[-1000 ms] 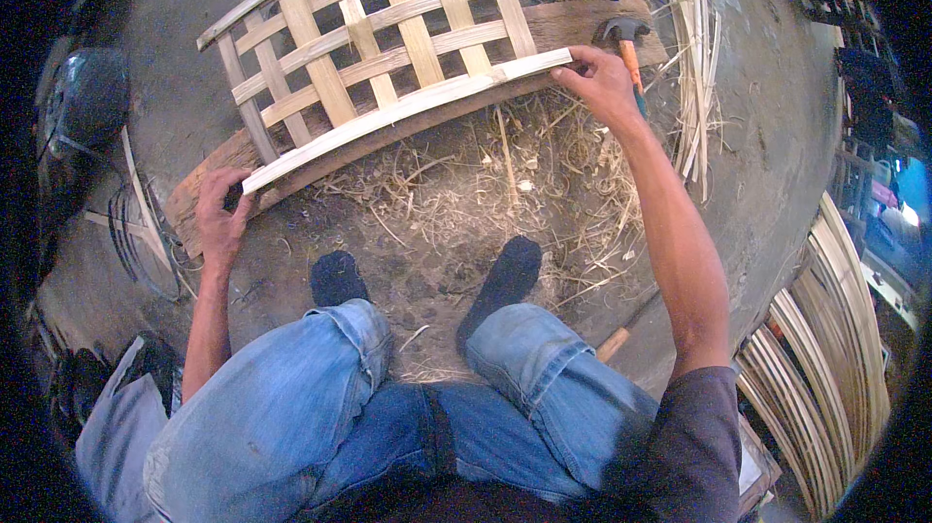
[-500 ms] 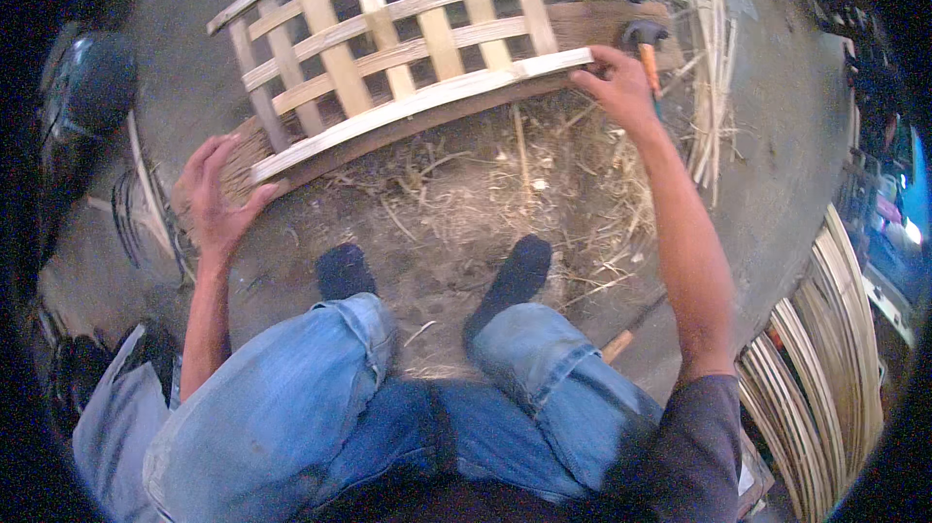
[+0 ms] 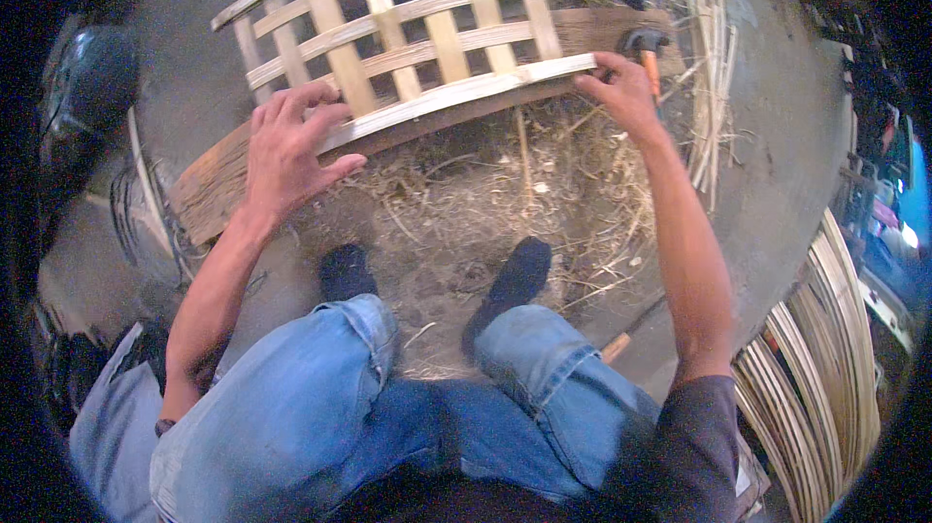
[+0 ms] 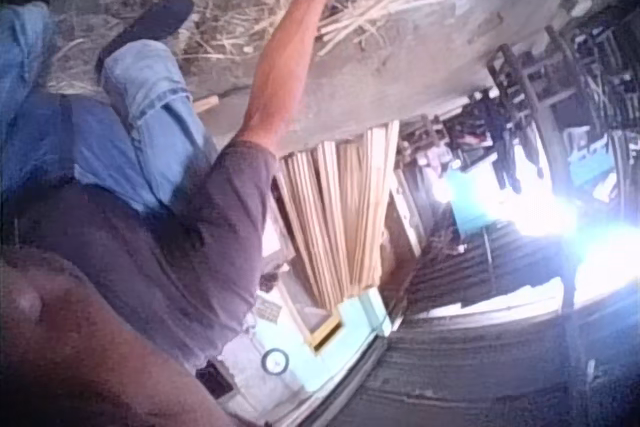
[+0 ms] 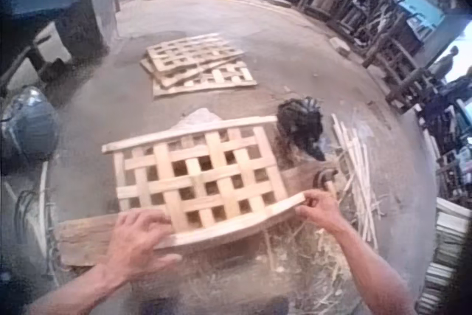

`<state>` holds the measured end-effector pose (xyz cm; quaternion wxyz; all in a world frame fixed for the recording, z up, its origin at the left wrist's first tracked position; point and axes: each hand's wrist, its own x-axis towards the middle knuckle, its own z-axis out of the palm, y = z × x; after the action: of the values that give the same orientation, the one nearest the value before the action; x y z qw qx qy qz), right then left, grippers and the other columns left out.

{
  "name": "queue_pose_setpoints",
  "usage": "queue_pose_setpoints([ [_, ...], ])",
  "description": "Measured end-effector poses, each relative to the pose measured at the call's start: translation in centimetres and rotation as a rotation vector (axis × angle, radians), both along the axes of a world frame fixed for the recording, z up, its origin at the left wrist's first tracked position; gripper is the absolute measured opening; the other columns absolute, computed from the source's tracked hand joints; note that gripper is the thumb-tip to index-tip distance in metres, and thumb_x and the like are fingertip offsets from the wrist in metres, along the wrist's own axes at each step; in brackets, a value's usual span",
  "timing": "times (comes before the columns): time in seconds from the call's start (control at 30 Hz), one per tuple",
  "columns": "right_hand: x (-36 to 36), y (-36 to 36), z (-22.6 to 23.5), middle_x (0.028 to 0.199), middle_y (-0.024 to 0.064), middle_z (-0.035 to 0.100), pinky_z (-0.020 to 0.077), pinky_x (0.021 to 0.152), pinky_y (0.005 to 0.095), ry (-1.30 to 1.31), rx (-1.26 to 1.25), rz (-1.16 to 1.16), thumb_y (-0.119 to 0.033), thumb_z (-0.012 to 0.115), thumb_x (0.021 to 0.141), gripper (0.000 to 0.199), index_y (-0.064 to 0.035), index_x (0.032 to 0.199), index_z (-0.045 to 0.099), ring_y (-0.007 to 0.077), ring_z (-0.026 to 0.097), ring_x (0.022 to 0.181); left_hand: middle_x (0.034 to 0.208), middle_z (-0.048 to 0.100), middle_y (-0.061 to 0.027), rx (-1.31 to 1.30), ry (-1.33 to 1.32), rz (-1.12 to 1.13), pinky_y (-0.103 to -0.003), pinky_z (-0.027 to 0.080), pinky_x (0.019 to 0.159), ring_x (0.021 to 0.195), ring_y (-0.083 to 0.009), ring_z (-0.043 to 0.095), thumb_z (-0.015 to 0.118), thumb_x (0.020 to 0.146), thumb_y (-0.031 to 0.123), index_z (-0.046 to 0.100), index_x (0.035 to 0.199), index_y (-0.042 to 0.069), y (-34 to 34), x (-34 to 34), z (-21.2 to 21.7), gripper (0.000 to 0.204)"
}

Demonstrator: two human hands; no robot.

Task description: The person assembles a wooden lattice panel by hand, fitting thin wooden strips into a grid pattern and securing them with a hammer and nails. The person adjusts the strips and hammers nails to fasten the frame.

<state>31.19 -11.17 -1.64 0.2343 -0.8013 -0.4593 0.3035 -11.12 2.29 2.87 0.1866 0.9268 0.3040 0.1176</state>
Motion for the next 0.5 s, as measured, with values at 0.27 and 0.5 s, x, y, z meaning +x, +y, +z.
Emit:
queue_pose_setpoints([
  [0.27,-1.09,0.27,1.18,0.080,-0.0038,0.058,0.0380,0.064,0.0230,0.081,-0.011,-0.044,-0.017,0.080,0.077,0.036,-0.0045,0.109,0.071,0.0058,0.048,0.074,0.119,0.057,-0.0033,0.008,0.121,0.069,-0.042,0.039,0.093,0.114,-0.0259,0.052,0.087,0.058,0.025,0.069,0.095,0.014,-0.35,0.75,-0.36,0.042],
  [0.5,-0.60,0.03,0.56,0.082,-0.0034,0.058,0.0375,0.062,0.0219,0.119,0.004,-0.040,-0.017,0.080,0.077,0.038,-0.0033,0.111,0.070,0.0057,0.049,0.073,0.117,0.057,-0.0008,0.003,0.141,0.068,-0.041,0.038,0.096,0.113,-0.0223,0.051,0.085,0.065,0.025,0.070,0.090,0.012,-0.39,0.81,-0.40,0.032],
])
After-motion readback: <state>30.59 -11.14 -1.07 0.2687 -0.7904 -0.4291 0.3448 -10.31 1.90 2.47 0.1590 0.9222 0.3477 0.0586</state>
